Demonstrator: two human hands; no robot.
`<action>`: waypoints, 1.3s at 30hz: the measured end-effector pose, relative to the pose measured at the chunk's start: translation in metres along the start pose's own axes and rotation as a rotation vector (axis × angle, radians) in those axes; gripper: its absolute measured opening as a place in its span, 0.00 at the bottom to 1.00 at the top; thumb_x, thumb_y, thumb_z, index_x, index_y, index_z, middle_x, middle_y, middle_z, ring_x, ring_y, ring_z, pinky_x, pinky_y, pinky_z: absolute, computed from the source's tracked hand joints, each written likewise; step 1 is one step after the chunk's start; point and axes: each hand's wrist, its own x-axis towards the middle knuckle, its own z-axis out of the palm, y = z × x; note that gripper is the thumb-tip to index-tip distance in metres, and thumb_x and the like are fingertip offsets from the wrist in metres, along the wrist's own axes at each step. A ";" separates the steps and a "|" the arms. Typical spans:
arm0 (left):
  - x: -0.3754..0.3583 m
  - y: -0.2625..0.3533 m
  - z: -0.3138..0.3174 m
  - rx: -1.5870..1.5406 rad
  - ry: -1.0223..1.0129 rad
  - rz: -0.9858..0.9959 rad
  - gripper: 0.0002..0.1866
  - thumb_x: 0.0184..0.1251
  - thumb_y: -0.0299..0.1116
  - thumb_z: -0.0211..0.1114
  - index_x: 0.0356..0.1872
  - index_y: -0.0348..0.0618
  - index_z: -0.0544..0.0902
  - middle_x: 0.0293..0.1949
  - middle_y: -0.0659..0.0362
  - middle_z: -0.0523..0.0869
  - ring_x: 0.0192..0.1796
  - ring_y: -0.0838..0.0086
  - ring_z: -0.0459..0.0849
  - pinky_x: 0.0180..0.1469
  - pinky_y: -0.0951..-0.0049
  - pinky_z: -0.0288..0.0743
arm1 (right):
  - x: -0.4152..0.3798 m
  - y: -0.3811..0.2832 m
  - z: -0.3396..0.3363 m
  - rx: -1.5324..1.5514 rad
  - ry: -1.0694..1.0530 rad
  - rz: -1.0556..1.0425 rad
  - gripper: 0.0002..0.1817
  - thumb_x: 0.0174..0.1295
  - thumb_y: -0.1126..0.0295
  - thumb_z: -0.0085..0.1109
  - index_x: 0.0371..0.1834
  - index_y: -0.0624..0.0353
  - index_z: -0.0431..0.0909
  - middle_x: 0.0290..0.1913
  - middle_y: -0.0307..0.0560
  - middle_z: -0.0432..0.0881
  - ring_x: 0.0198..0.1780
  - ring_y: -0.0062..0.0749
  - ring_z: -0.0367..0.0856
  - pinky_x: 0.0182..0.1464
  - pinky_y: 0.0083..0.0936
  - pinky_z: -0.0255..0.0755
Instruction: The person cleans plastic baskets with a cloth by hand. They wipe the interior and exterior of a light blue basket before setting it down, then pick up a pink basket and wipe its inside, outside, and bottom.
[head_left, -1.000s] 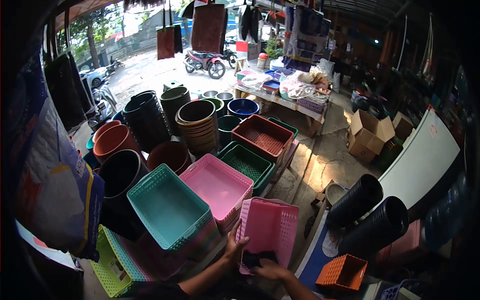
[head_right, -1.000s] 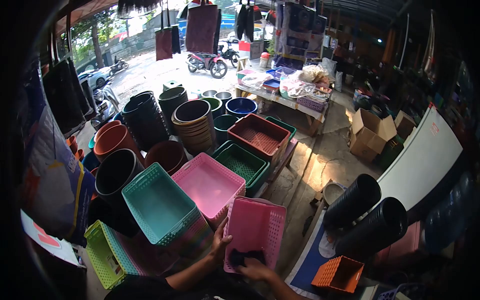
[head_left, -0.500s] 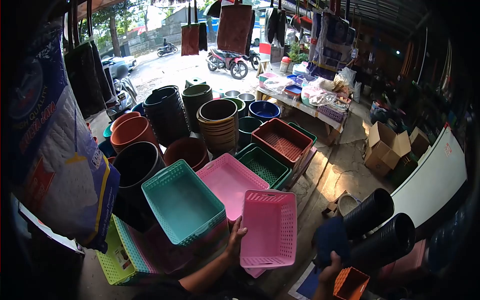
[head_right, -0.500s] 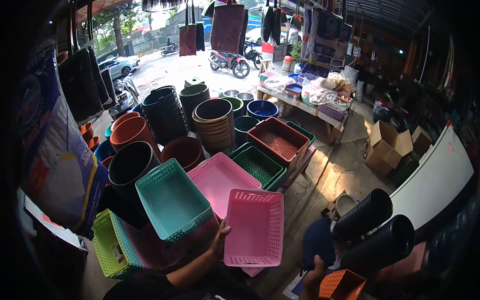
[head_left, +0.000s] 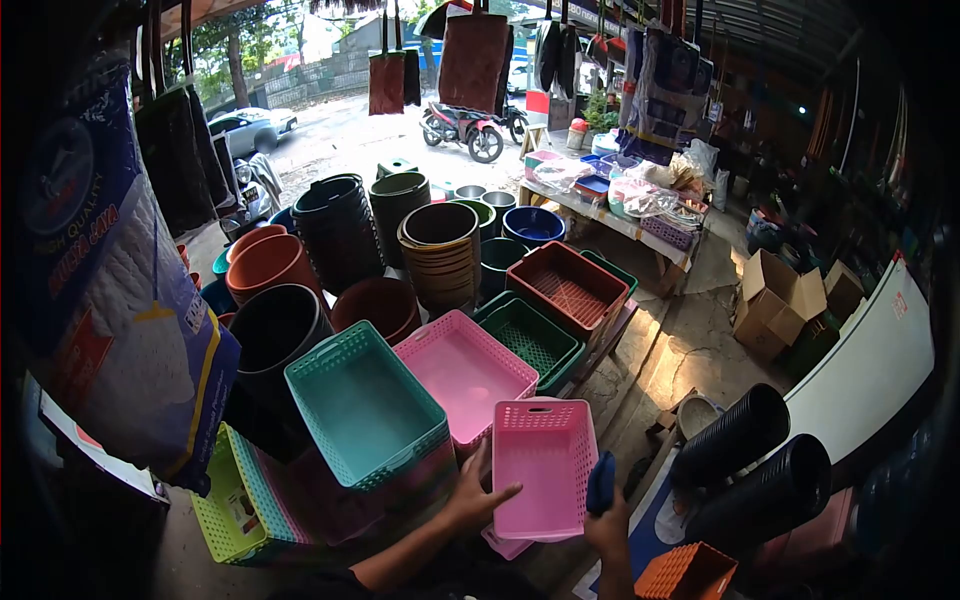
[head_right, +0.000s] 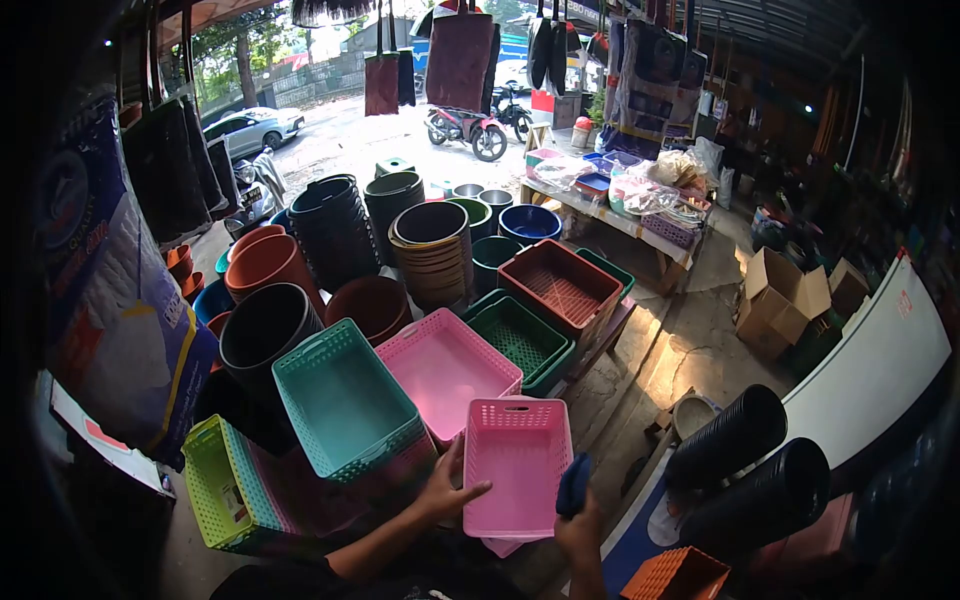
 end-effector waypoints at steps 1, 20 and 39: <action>-0.013 0.006 0.008 0.367 -0.024 0.182 0.54 0.55 0.49 0.74 0.76 0.40 0.50 0.69 0.46 0.65 0.70 0.56 0.68 0.68 0.57 0.67 | 0.003 0.002 0.001 -0.060 0.010 0.043 0.34 0.46 0.84 0.56 0.64 0.64 0.71 0.45 0.64 0.84 0.53 0.51 0.84 0.54 0.37 0.75; -0.004 -0.020 0.021 0.765 -0.205 -0.035 0.23 0.71 0.32 0.57 0.66 0.49 0.69 0.38 0.51 0.86 0.38 0.65 0.86 0.38 0.65 0.79 | 0.010 0.008 -0.008 -0.023 -0.078 -0.147 0.38 0.53 0.66 0.61 0.69 0.68 0.62 0.65 0.65 0.68 0.66 0.56 0.68 0.67 0.42 0.60; 0.003 0.010 0.040 0.045 -0.130 -0.122 0.24 0.80 0.50 0.44 0.60 0.40 0.71 0.44 0.58 0.81 0.40 0.79 0.81 0.42 0.80 0.78 | 0.005 -0.046 0.034 -0.668 -0.173 -0.485 0.49 0.48 0.47 0.56 0.75 0.57 0.57 0.78 0.59 0.51 0.78 0.67 0.42 0.73 0.64 0.33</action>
